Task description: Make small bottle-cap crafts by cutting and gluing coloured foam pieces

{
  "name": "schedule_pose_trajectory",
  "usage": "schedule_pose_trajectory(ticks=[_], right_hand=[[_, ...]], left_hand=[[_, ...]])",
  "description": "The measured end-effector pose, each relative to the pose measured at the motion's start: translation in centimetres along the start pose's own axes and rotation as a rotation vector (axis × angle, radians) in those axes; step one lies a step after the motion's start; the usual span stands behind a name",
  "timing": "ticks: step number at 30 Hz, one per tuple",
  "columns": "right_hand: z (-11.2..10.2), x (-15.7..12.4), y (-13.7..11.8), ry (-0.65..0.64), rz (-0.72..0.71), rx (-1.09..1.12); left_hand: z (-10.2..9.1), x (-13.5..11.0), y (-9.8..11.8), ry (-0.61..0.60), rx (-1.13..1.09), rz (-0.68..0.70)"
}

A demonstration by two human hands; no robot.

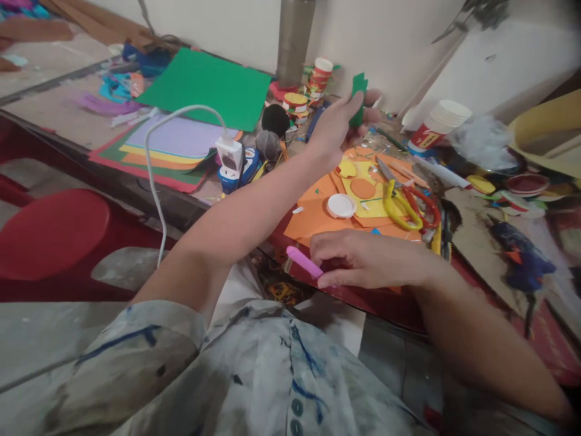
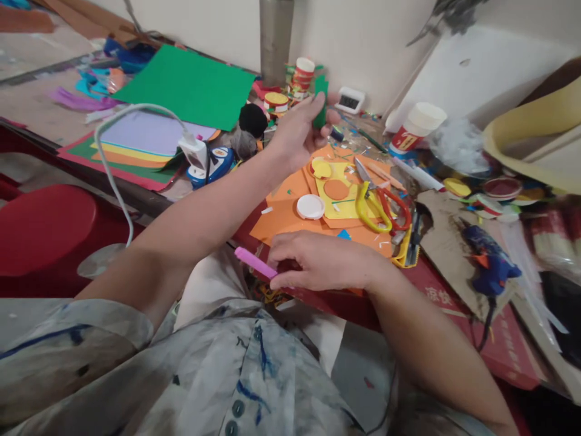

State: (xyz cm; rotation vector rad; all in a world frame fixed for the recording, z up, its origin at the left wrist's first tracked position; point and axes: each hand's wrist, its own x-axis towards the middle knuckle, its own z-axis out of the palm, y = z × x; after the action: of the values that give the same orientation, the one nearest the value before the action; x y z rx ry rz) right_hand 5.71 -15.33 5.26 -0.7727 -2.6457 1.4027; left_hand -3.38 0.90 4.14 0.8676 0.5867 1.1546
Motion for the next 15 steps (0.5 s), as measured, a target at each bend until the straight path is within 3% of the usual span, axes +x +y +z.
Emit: schedule_pose_trajectory(ticks=[4, 10, 12, 15], right_hand=[[0.2, 0.0, 0.2, -0.007, 0.073, 0.02], [0.5, 0.1, 0.4, 0.047, 0.155, 0.042], [0.7, 0.4, 0.1, 0.031, 0.158, 0.066], [1.0, 0.6, 0.1, 0.065, 0.145, 0.104]], left_hand=[[0.2, 0.0, -0.2, -0.091, -0.027, 0.02], [0.5, -1.0, 0.3, -0.192, 0.209, 0.074], [1.0, -1.1, 0.7, -0.083, 0.265, 0.006], [1.7, -0.9, 1.1, 0.212, 0.306, -0.273]])
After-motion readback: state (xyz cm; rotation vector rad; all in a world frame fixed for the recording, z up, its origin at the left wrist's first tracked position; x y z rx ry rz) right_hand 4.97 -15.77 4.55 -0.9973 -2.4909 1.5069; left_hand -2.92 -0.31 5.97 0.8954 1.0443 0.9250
